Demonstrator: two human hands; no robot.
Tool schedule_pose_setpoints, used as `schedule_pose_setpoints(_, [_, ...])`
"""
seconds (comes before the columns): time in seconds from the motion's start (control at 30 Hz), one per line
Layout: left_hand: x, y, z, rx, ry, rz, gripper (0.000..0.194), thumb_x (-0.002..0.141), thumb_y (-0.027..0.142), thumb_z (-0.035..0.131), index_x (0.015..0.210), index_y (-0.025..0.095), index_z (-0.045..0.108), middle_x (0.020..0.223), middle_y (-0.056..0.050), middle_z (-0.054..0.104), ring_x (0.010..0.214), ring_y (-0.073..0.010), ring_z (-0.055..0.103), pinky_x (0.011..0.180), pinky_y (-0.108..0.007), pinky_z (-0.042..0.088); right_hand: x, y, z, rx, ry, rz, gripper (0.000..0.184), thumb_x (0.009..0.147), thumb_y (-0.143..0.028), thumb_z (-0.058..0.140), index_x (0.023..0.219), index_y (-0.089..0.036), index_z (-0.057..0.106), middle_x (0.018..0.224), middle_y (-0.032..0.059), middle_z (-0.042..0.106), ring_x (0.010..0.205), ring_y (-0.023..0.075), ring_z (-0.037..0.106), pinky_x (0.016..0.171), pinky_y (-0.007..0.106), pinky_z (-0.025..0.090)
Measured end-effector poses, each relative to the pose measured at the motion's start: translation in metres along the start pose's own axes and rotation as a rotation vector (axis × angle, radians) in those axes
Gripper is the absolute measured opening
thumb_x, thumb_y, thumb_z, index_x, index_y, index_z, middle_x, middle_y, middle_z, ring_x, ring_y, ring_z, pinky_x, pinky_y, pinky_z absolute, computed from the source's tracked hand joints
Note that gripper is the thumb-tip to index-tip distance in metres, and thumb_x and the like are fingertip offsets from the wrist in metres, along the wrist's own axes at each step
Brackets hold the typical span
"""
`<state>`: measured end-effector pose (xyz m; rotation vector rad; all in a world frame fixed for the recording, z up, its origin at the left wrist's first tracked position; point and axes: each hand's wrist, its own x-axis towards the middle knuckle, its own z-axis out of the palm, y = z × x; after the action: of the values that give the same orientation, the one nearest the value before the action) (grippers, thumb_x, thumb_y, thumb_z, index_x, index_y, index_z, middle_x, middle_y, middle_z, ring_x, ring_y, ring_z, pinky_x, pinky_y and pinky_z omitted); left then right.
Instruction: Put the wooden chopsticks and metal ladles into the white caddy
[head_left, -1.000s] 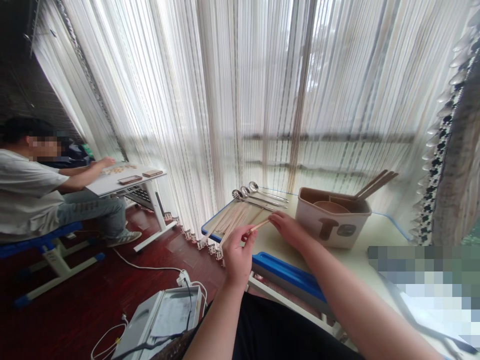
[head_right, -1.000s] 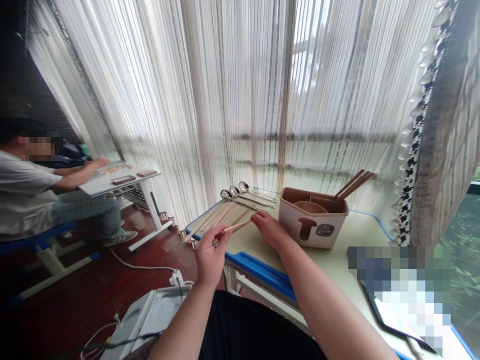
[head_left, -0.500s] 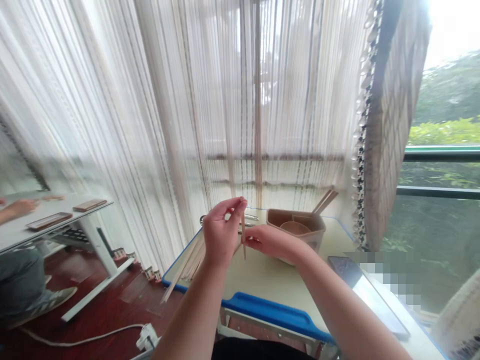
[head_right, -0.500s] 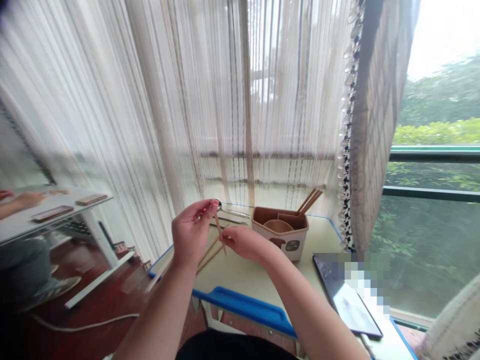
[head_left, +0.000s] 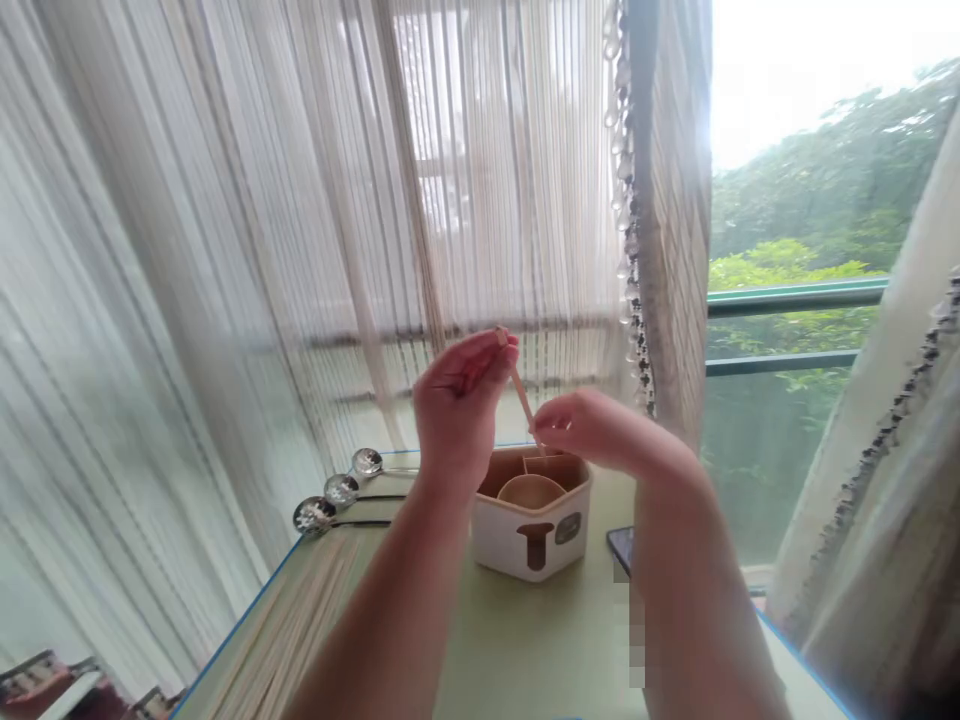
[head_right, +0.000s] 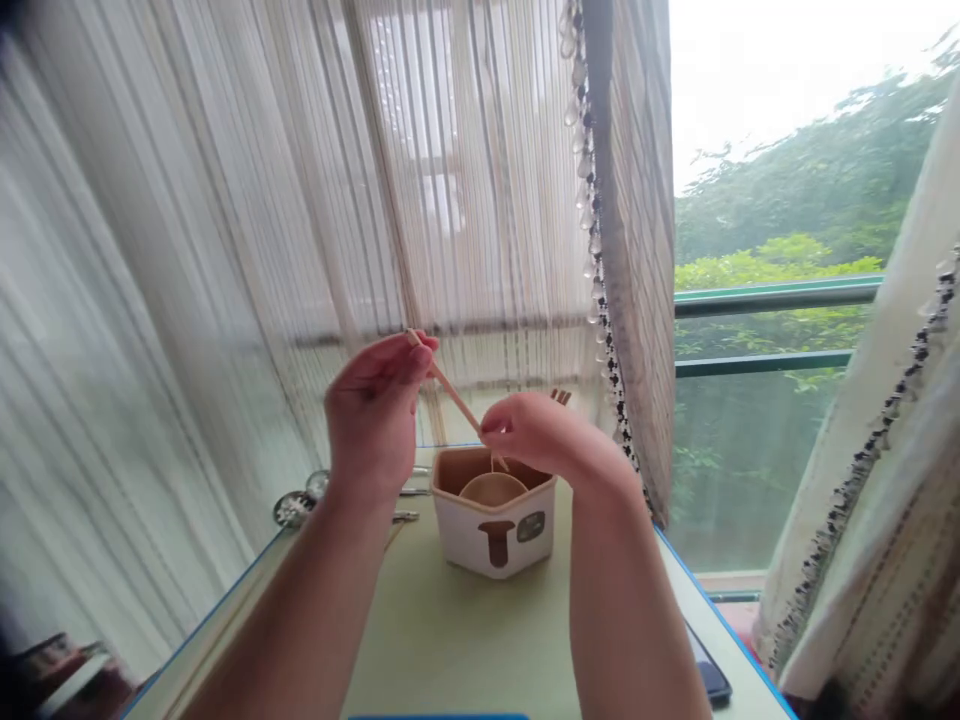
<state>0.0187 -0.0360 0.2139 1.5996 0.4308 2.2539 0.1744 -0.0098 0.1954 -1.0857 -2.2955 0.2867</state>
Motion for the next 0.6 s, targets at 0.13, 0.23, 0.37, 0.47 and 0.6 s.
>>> schedule_pose_setpoints(0.13, [0.006,-0.029,0.027,-0.023,-0.055,0.02,0.018,0.073,0.024,0.069,0.091,0.023,0.067,0.088,0.001,0.07,0.088,-0.0141,0.066,0.08,-0.033,0.055,0.005,0.022,-0.008,-0.087,0.124,0.067,0.015,0.077,-0.026,0.057,0.074,-0.02,0.07,0.062,-0.002,0.063,0.054,0.0083,0.051,0.051,0.021,0.036])
schedule_pose_setpoints(0.23, [0.008,-0.045,0.04,-0.024,-0.079,0.024,0.019,0.073,0.023,0.068,0.092,0.023,0.068,0.088,0.001,0.07,0.088,-0.0141,0.066,0.08,-0.032,0.055,0.011,0.034,-0.007,-0.108,0.152,0.033,0.017,0.078,-0.028,0.057,0.073,-0.019,0.07,0.061,-0.0027,0.062,0.055,0.0072,0.05,0.051,0.019,0.035])
schedule_pose_setpoints(0.37, [0.002,-0.062,0.046,-0.046,-0.08,-0.015,0.017,0.072,0.023,0.069,0.089,0.021,0.068,0.086,0.0,0.071,0.083,-0.0135,0.066,0.079,-0.032,0.055,0.014,0.04,-0.006,-0.115,0.064,0.06,0.015,0.076,-0.026,0.059,0.07,-0.018,0.07,0.057,-0.0034,0.061,0.052,0.006,0.049,0.049,0.018,0.035])
schedule_pose_setpoints(0.47, [-0.005,-0.072,0.043,-0.025,-0.046,-0.069,0.02,0.07,0.026,0.07,0.089,0.019,0.069,0.084,-0.002,0.071,0.081,-0.0142,0.067,0.076,-0.031,0.055,0.013,0.04,-0.007,-0.08,0.039,0.127,0.01,0.073,-0.023,0.062,0.075,-0.019,0.071,0.064,-0.0024,0.065,0.054,0.0068,0.053,0.05,0.018,0.038])
schedule_pose_setpoints(0.6, [-0.01,-0.083,0.036,0.028,-0.034,-0.155,0.026,0.068,0.034,0.072,0.086,0.016,0.069,0.078,-0.005,0.071,0.072,-0.0139,0.066,0.066,-0.027,0.056,0.009,0.039,-0.011,-0.065,0.095,0.185,0.013,0.072,-0.023,0.061,0.079,-0.019,0.071,0.067,-0.0014,0.066,0.056,0.0087,0.056,0.049,0.019,0.039])
